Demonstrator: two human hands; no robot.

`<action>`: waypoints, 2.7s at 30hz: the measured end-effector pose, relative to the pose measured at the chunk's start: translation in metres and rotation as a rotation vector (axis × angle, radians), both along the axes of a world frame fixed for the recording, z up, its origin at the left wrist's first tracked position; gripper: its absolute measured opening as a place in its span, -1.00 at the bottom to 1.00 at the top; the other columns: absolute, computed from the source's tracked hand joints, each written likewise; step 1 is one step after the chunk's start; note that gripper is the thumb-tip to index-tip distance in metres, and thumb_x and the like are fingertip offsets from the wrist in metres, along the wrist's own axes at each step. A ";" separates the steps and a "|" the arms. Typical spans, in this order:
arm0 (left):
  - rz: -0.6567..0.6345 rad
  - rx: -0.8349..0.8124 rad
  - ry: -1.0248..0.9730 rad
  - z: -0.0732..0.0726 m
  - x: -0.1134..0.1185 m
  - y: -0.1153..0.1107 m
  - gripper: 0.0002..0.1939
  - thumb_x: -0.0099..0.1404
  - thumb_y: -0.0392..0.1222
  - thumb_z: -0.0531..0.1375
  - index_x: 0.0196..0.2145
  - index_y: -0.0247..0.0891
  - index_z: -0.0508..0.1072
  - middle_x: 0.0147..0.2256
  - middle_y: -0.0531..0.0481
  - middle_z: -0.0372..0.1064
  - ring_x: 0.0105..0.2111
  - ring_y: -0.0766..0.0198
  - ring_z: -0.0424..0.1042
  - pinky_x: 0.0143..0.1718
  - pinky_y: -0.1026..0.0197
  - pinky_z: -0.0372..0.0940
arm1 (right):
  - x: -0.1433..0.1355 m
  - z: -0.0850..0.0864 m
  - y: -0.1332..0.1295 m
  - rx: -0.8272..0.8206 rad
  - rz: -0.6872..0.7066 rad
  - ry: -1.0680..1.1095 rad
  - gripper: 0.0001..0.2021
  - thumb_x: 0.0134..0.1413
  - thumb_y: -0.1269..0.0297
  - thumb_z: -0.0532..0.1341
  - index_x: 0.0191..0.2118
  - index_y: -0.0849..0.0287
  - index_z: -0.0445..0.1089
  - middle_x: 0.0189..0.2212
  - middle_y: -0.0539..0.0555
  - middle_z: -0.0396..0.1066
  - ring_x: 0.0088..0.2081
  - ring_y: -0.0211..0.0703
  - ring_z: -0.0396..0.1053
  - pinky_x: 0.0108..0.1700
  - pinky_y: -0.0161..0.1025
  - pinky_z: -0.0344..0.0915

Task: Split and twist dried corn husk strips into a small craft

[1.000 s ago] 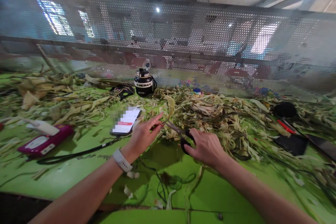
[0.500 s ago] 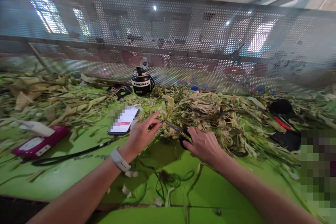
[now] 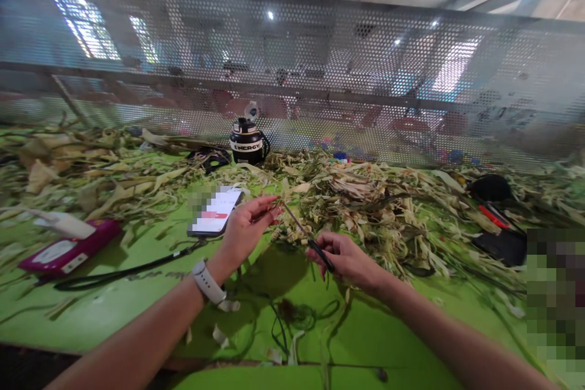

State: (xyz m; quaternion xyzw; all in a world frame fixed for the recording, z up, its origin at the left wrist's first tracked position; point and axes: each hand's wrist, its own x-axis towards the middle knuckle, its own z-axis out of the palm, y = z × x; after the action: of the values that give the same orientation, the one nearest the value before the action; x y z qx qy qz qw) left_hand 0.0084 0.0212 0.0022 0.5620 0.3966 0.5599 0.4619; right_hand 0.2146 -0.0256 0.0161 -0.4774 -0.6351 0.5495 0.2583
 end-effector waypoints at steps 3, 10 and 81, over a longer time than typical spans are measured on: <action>-0.005 -0.016 -0.045 -0.001 0.002 0.000 -0.68 0.06 -0.15 0.25 -0.22 -0.36 0.42 -0.27 -0.12 0.47 -0.30 0.24 0.46 -0.27 0.19 0.41 | 0.000 -0.003 -0.001 -0.032 0.009 0.013 -0.64 -0.01 -0.03 0.18 -0.43 0.21 0.18 -0.64 -0.10 0.27 -0.69 -0.48 0.02 -0.66 -0.46 -0.07; -0.012 0.008 -0.056 -0.006 0.003 -0.001 -0.71 0.09 -0.15 0.24 -0.24 -0.35 0.39 -0.30 -0.09 0.47 -0.30 0.26 0.46 -0.26 0.21 0.41 | 0.002 -0.008 0.000 -0.058 0.020 0.070 -0.66 0.01 0.00 0.18 -0.41 0.23 0.20 -0.64 -0.10 0.29 -0.72 -0.51 0.01 -0.69 -0.48 -0.09; -0.243 -0.188 -0.333 0.008 -0.017 0.006 -0.73 0.06 -0.14 0.27 -0.27 -0.26 0.42 -0.50 0.08 0.31 -0.57 0.50 0.23 -0.61 0.43 0.06 | 0.024 0.015 0.006 0.577 0.164 -1.012 -0.69 -0.09 0.04 0.21 -0.24 0.07 0.48 -0.33 0.11 0.47 -0.34 -0.05 0.39 -0.37 -0.25 0.19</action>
State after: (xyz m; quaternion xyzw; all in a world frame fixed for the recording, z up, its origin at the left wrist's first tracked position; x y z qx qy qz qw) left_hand -0.0085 0.0272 0.0106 0.4598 0.2947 0.5458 0.6355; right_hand 0.2382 -0.0196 0.0307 -0.5401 -0.8381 0.0763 -0.0006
